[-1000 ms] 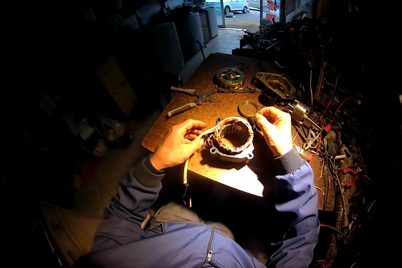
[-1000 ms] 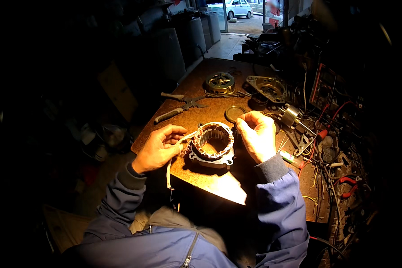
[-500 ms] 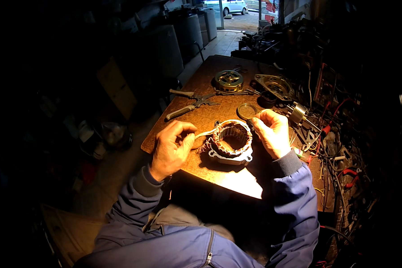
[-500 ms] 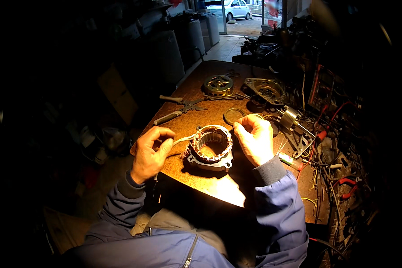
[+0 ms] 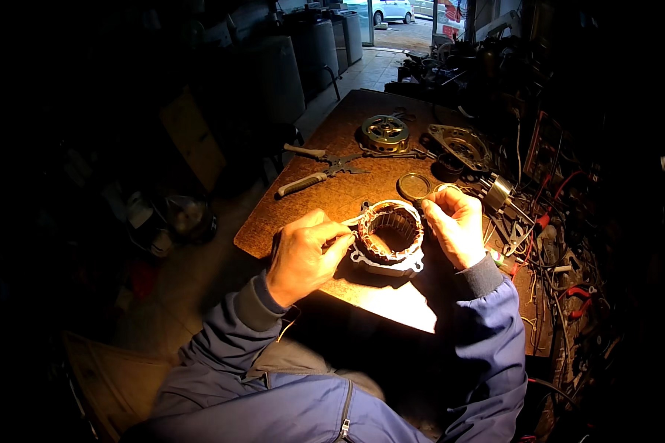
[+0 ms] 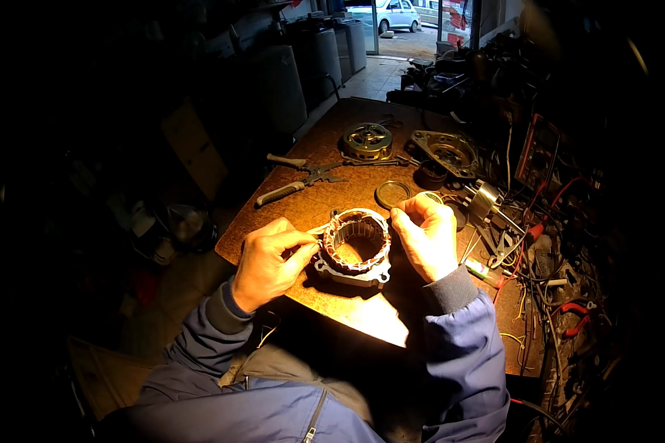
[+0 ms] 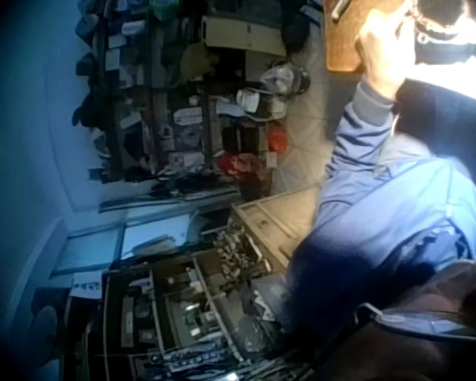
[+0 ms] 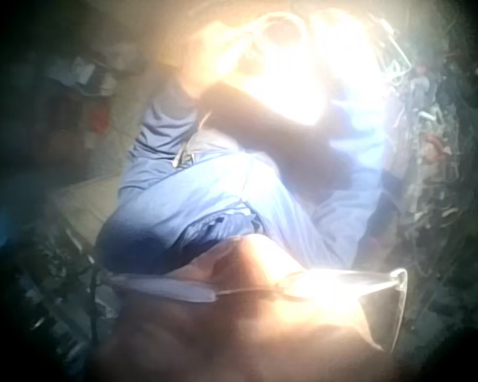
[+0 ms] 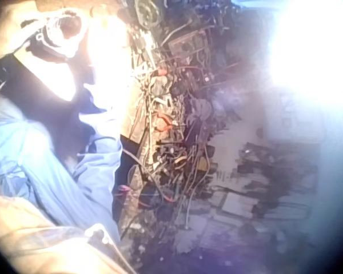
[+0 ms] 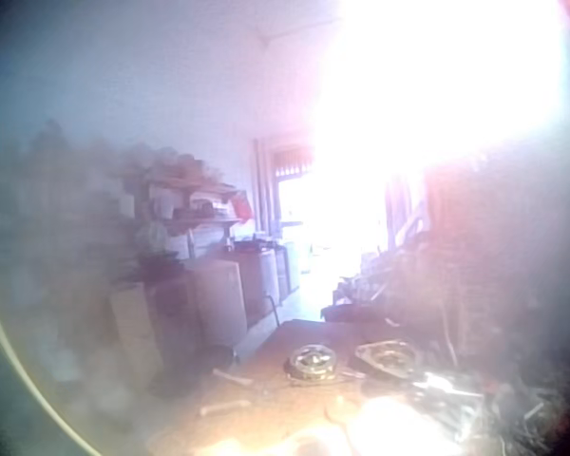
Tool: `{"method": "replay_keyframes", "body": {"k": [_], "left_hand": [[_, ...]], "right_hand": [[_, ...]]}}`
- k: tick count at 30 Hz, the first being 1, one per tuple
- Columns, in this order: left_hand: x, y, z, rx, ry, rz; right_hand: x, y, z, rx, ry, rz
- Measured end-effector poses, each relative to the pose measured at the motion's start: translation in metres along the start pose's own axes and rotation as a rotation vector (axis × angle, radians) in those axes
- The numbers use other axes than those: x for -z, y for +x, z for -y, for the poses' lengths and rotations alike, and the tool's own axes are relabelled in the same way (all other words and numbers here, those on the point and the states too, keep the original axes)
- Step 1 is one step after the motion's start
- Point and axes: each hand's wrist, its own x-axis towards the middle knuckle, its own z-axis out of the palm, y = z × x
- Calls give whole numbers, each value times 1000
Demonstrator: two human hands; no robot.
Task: The person works at a cluttered workbench, manipulating wires on a cylindrical copper-wound component. They use pliers to strip and adjust wires, then open a drawer to retrieve small parts from a plastic bag before returning to the component.
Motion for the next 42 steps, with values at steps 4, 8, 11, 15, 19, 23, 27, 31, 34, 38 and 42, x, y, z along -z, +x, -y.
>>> {"method": "replay_keyframes", "body": {"k": [4,8,11,15,19,23,27,31,34,38,42], "left_hand": [[16,3,13,93,-333,114],[29,13,20,306,-781,196],[36,29,10,285,-1005,219],[48,65,3,320,-947,260],[41,116,-7,237,-875,376],[19,154,-11,196,-948,478],[-9,176,-29,154,-909,639],[-44,186,-30,-61,-851,775],[-52,188,-35,-243,-773,825],[-51,185,-24,-205,-726,682],[-17,174,22,22,-671,671]], "right_hand": [[1,1,1,11,-5,9],[1,0,1,5,18,12],[3,0,1,7,6,11],[-1,1,3,-8,3,13],[4,1,4,-5,32,-1],[5,1,11,-110,90,61],[1,-1,24,1,201,97],[-13,1,28,7,477,172],[0,4,6,37,478,145],[4,5,4,-35,429,28],[-2,5,17,-18,355,19]]}}
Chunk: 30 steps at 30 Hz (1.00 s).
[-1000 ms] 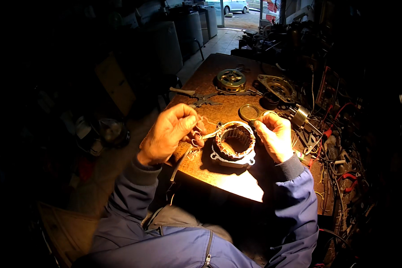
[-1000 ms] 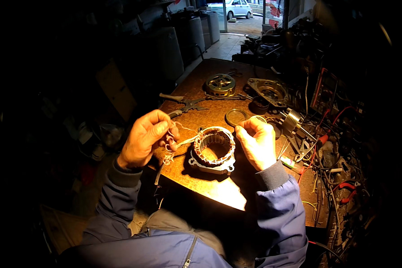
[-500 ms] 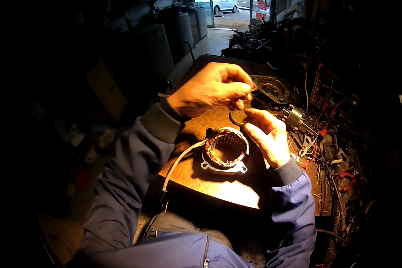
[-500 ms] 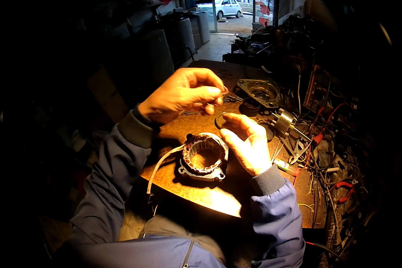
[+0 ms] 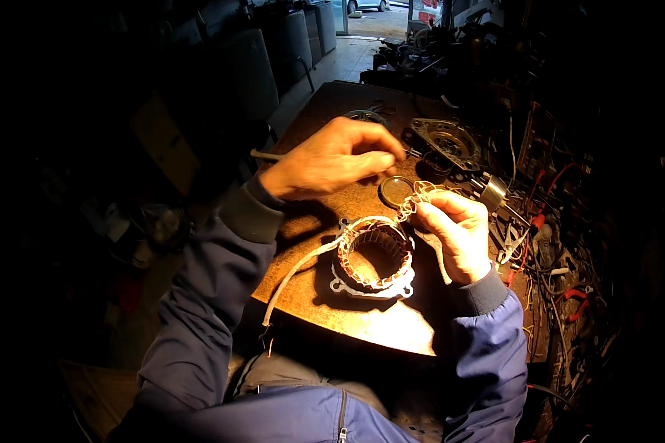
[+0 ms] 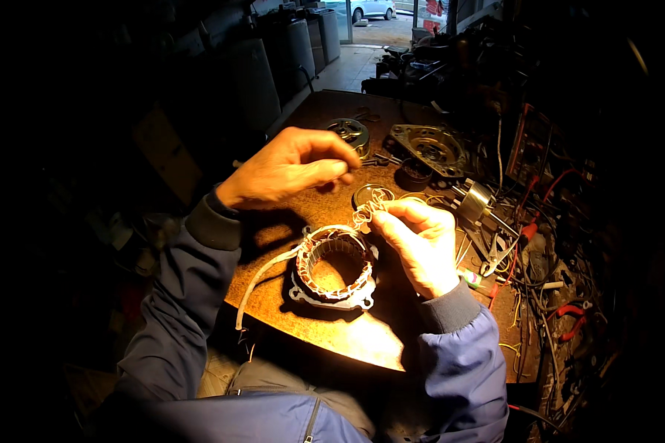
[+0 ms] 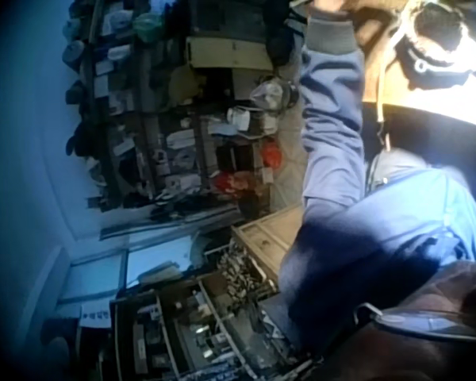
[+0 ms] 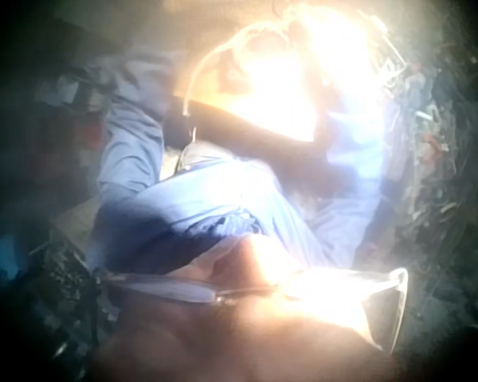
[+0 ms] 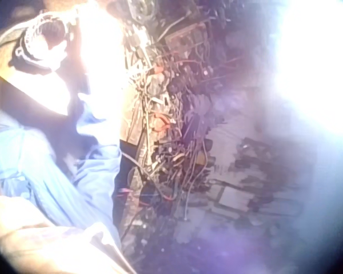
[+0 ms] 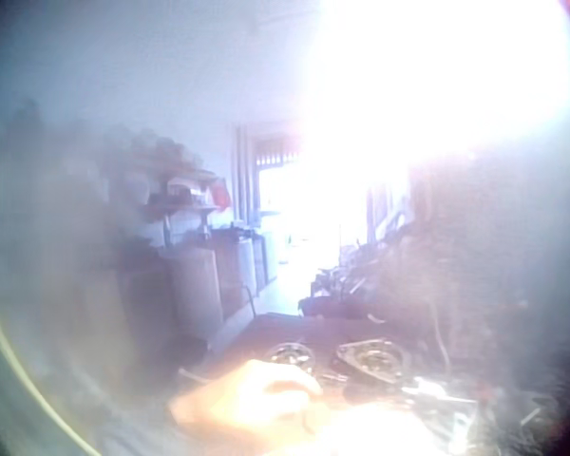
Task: The person works at a cluttered workbench, manipulating wires on a cylindrical copper-wound component. They use pliers to strip and adjust wires, then open a drawer to retrieve small parts from a plastic bag before returning to the component.
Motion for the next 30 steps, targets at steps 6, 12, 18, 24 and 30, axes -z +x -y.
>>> {"method": "replay_keyframes", "body": {"k": [6,12,18,24,30], "left_hand": [[16,-38,33,206,-40,231],[18,-40,44,102,122,340],[21,-41,44,19,125,349],[22,-44,39,0,54,317],[19,-41,41,-29,121,315]], "right_hand": [[5,-3,9,-3,-15,-53],[-2,-11,16,-20,-144,6],[-9,-12,22,-29,-221,29],[0,-11,26,142,-277,216],[-6,-15,44,70,-423,372]]}}
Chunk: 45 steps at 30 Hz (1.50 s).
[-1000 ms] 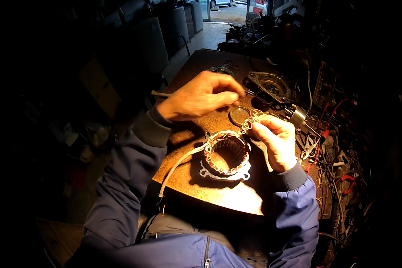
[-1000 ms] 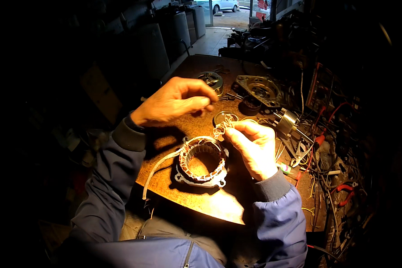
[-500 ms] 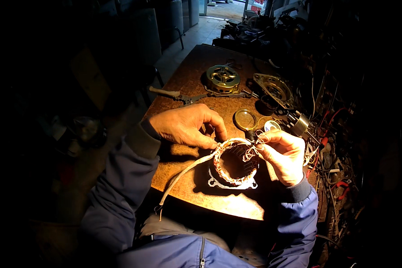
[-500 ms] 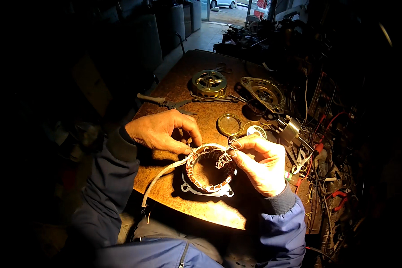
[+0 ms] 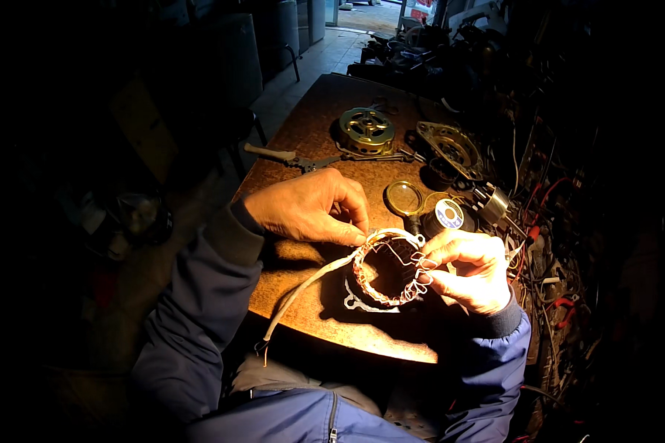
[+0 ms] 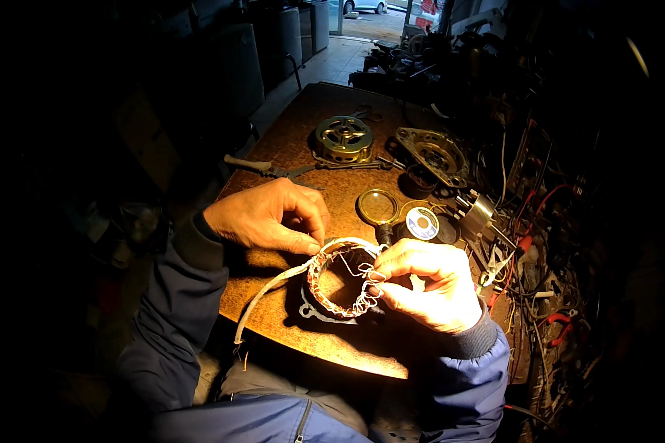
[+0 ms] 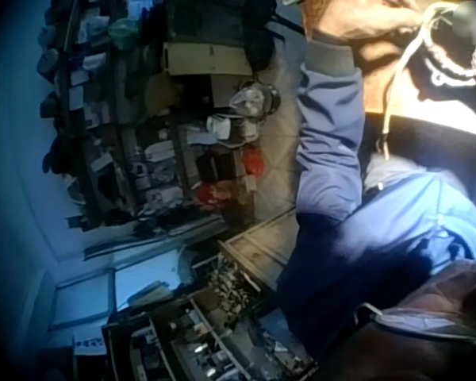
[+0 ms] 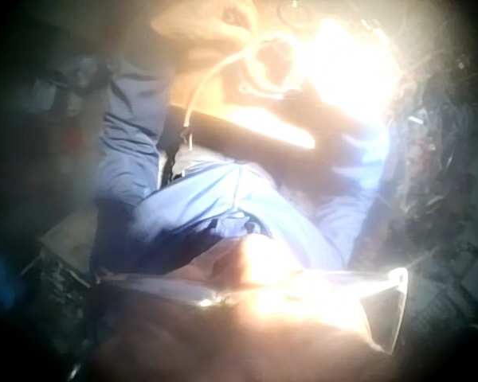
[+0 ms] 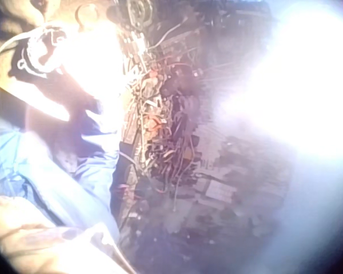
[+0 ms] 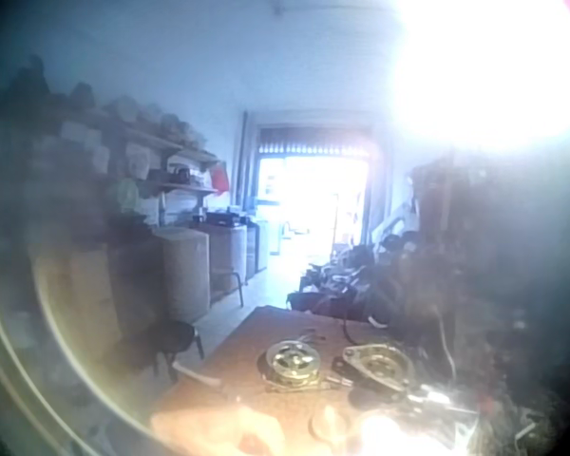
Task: The person works at a cluttered workbench, manipulating wires on a cylindrical copper-wound component. They use pliers to strip and adjust wires, then open a drawer to retrieve small parts from a plastic bag before returning to the component.
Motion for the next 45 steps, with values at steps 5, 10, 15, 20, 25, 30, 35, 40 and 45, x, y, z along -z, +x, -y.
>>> {"method": "replay_keyframes", "body": {"k": [5,10,15,20,25,30,35,40,45], "left_hand": [[-3,-1,1,60,-79,2],[-1,-2,9,33,-139,35],[-1,0,2,21,-97,45],[-2,0,2,21,-112,15],[-2,-2,0,10,-147,8],[-2,-2,-6,47,-86,-17],[-2,-1,-5,24,-70,-16],[-3,0,-4,42,-80,-5],[-3,1,1,21,-108,0]], "right_hand": [[2,1,-1,13,-15,15],[1,0,-3,-21,-45,-20],[2,0,-4,-24,-46,-39],[2,1,-5,-7,-115,-92],[1,-1,-16,-100,30,-245],[0,0,-17,-108,16,-256],[-1,1,-15,-108,-7,-247],[0,1,-16,-107,-40,-235],[-4,1,-13,-193,119,-269]]}}
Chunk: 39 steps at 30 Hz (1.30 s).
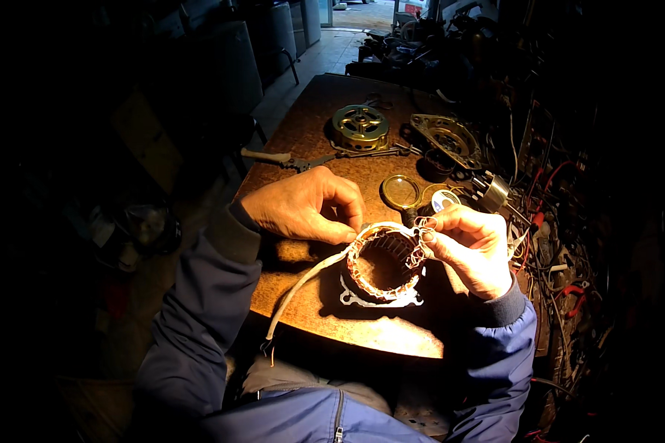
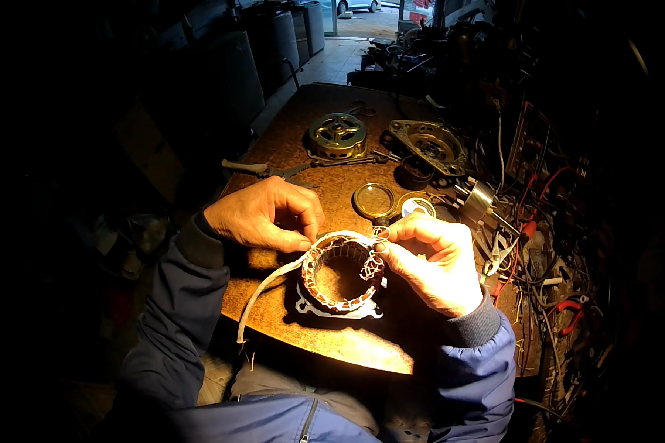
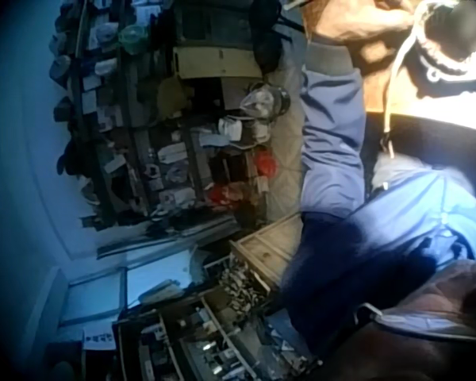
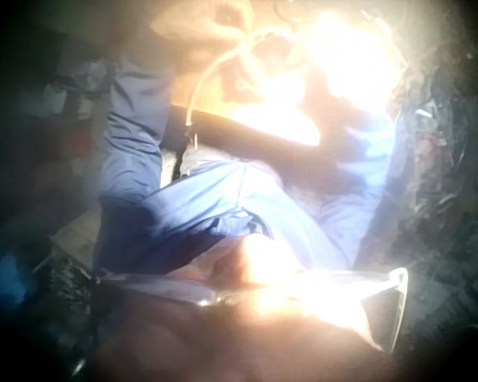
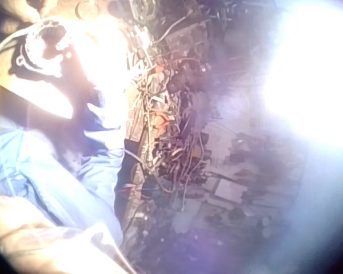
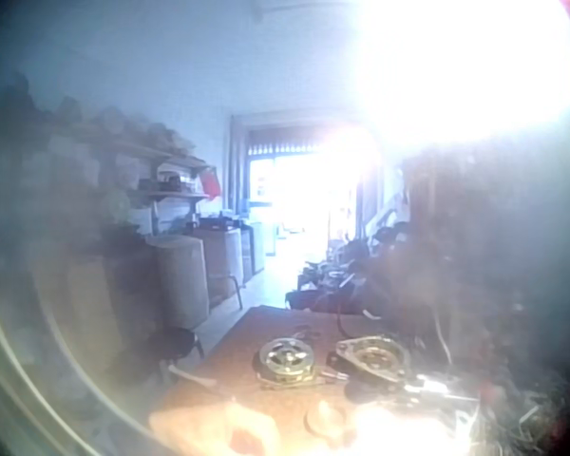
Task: The person works at a cluttered workbench, manipulating wires on a cylindrical copper-wound component. They use pliers to strip and adjust wires, then open a drawer to retrieve small parts from a plastic bag before returning to the component.
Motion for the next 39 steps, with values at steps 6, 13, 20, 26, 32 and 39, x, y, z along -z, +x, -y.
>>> {"method": "replay_keyframes", "body": {"k": [6,13,20,26,32,39], "left_hand": [[-3,2,-5,2,-1,-22],[-8,4,-6,-55,78,-101],[-13,4,-7,-132,147,-163],[-13,8,-6,-124,157,-146],[-10,4,-8,-61,105,-132],[-8,4,-3,-49,85,-104]], "right_hand": [[7,1,-10,80,-49,29],[-1,0,-6,37,129,-9],[-2,3,-3,13,206,-141],[5,5,-9,58,338,-189],[7,5,-11,59,392,-117],[1,4,-3,21,421,-137]]}}
